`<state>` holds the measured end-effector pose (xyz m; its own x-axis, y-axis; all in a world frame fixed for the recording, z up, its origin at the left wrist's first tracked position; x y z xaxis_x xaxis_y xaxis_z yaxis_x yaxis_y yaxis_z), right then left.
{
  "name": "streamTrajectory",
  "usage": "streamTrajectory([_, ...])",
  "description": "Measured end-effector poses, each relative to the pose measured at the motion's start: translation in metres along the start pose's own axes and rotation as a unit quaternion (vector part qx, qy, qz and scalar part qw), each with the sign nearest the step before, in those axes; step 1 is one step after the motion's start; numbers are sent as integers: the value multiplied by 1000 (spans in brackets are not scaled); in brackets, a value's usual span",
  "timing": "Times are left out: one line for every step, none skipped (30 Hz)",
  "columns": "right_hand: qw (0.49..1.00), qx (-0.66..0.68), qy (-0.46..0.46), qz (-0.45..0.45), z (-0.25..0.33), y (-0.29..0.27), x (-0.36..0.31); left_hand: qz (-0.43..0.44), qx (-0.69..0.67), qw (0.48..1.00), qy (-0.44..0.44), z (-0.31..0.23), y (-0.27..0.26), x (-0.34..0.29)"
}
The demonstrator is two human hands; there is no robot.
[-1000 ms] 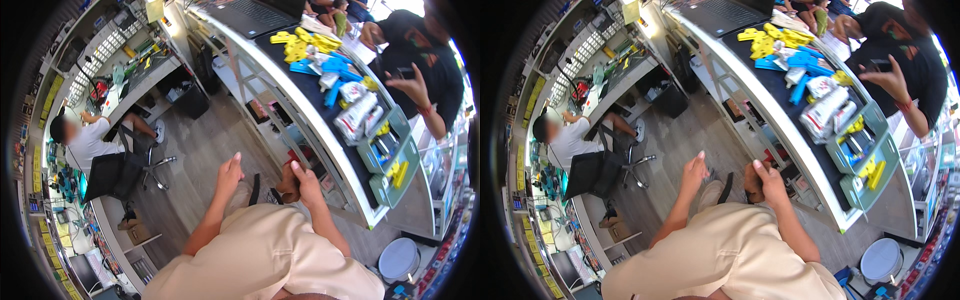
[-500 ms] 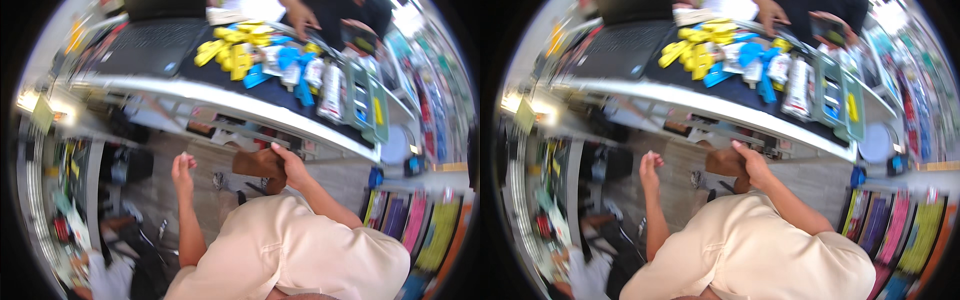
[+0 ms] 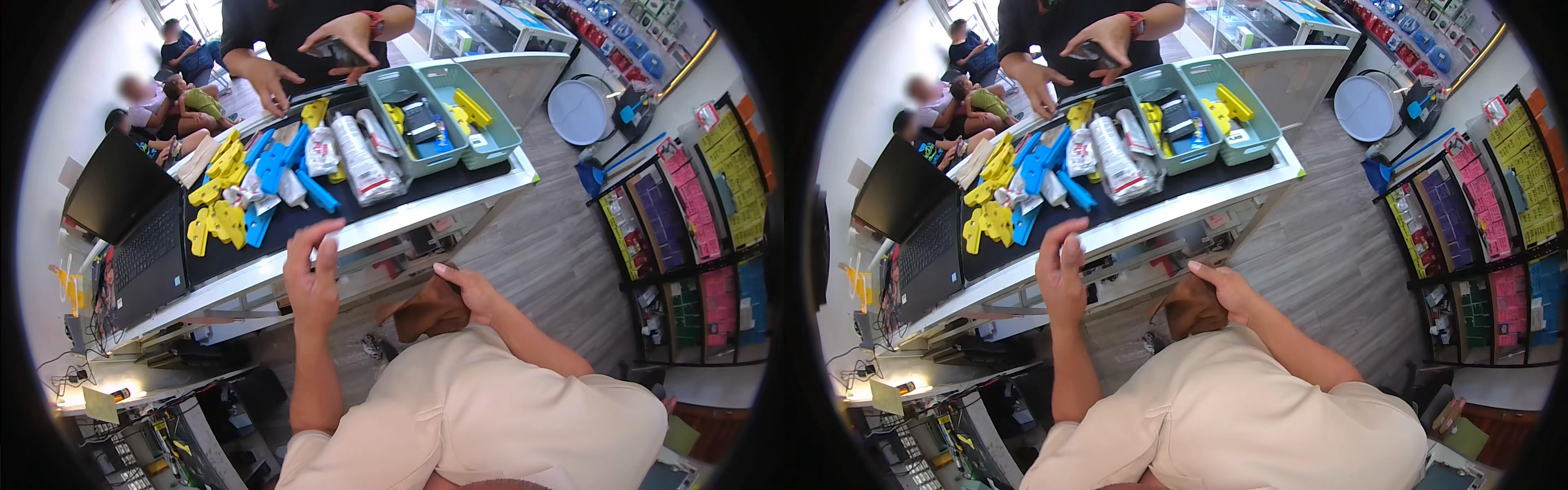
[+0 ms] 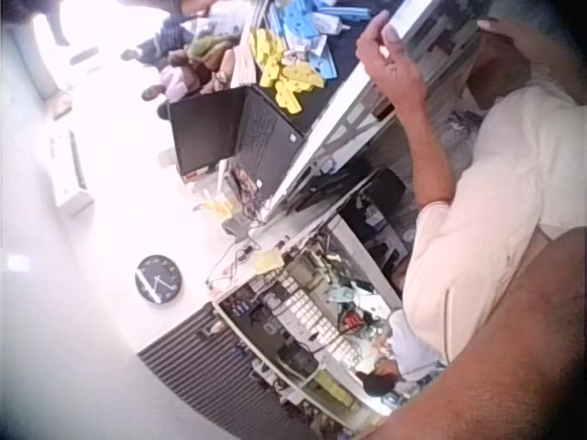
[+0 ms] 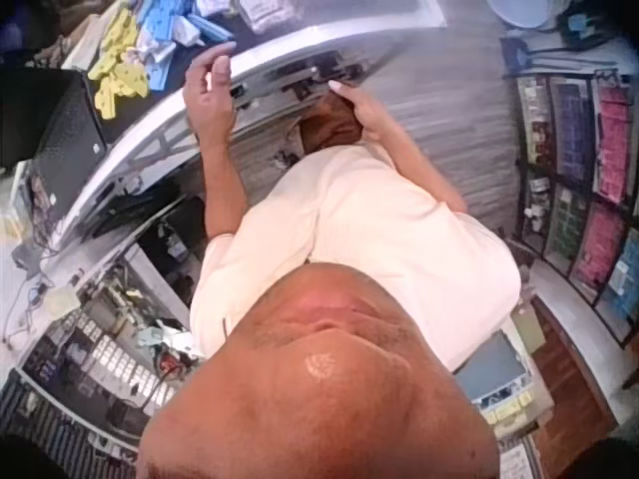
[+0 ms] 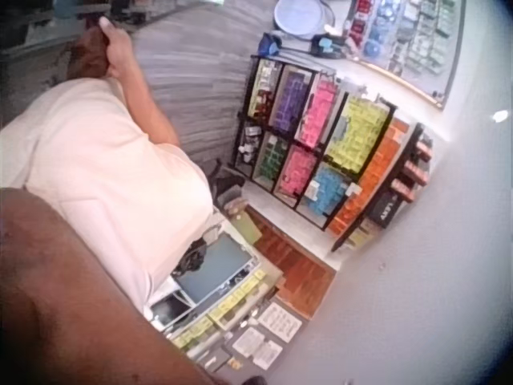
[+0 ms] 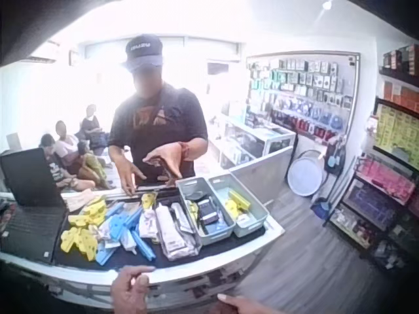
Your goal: The person repeatedly rubs a yellow plastic part with a brown cloth, rotating it to clean multiple surfaces. They place the part on a counter, then pick up a smartphone and a black remote, placing them on a shelf before returning to the counter.
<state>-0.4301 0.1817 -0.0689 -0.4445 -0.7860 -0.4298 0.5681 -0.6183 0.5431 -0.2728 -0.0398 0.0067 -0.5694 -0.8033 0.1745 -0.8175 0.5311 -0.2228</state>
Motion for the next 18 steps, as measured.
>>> streamTrajectory([1000, 6, 6, 6, 3, -16, 3, 19, 40, 998, 38, -25, 20, 16])
streamTrajectory([1000, 7, 5, 15, 6, -31, 7, 35, 79, 993, 76, -46, 40, 30])
streamTrajectory([1000, 5, 7, 25, 11, -48, 11, 48, 118, 985, 116, -61, 60, 46])
streamTrajectory([999, -1, 14, 43, 17, -61, 14, 54, 162, 974, 151, -75, 74, 59])
streamTrajectory([999, -17, 17, 43, 25, -77, 17, 60, 196, 966, 158, -85, 91, 76])
streamTrajectory([998, -32, 24, 47, 34, -92, 18, 64, 234, 957, 161, -94, 105, 91])
streamTrajectory([997, -50, 31, 57, 45, -105, 23, 49, 235, 958, 158, -100, 116, 105])
streamTrajectory([992, -86, 23, 84, 56, -118, 27, 32, 245, 957, 150, -103, 123, 114])
streamTrajectory([986, -121, 20, 113, 69, -131, 26, 2, 186, 975, 121, -102, 123, 118])
streamTrajectory([977, -155, 11, 143, 78, -144, 27, -31, 125, 987, 98, -102, 120, 117])
streamTrajectory([978, -148, 18, 148, 82, -157, 29, -79, 34, 994, 64, -101, 117, 111])
streamTrajectory([977, -147, 28, 150, 86, -168, 31, -156, 23, 986, 62, -94, 104, 106])
streamTrajectory([976, -145, 40, 156, 88, -176, 32, -204, 0, 978, 28, -88, 86, 87])
streamTrajectory([975, -146, 47, 158, 89, -184, 36, -250, -29, 968, -1, -77, 75, 70])
streamTrajectory([975, -144, 57, 160, 87, -194, 38, -308, -8, 951, -35, -64, 72, 52])
streamTrajectory([973, -142, 68, 169, 81, -201, 44, -370, 16, 927, -67, -52, 66, 28])
streamTrajectory([972, -140, 75, 173, 78, -204, 49, -389, -4, 914, -116, -37, 67, 6])
streamTrajectory([969, -146, 83, 183, 80, -197, 52, -409, -24, 897, -163, -23, 70, -19])
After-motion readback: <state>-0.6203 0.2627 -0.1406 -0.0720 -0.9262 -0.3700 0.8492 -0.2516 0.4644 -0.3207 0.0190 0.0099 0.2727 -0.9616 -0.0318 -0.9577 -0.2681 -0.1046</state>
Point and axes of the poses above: each hand's wrist, its own x-axis towards the middle knuckle, its own y-axis out of the palm, z = x × y, the point moved 1 cm from there along x, towards the middle knuckle, and after that the axes turned 15 degrees about -y, right-handed, at the moved point
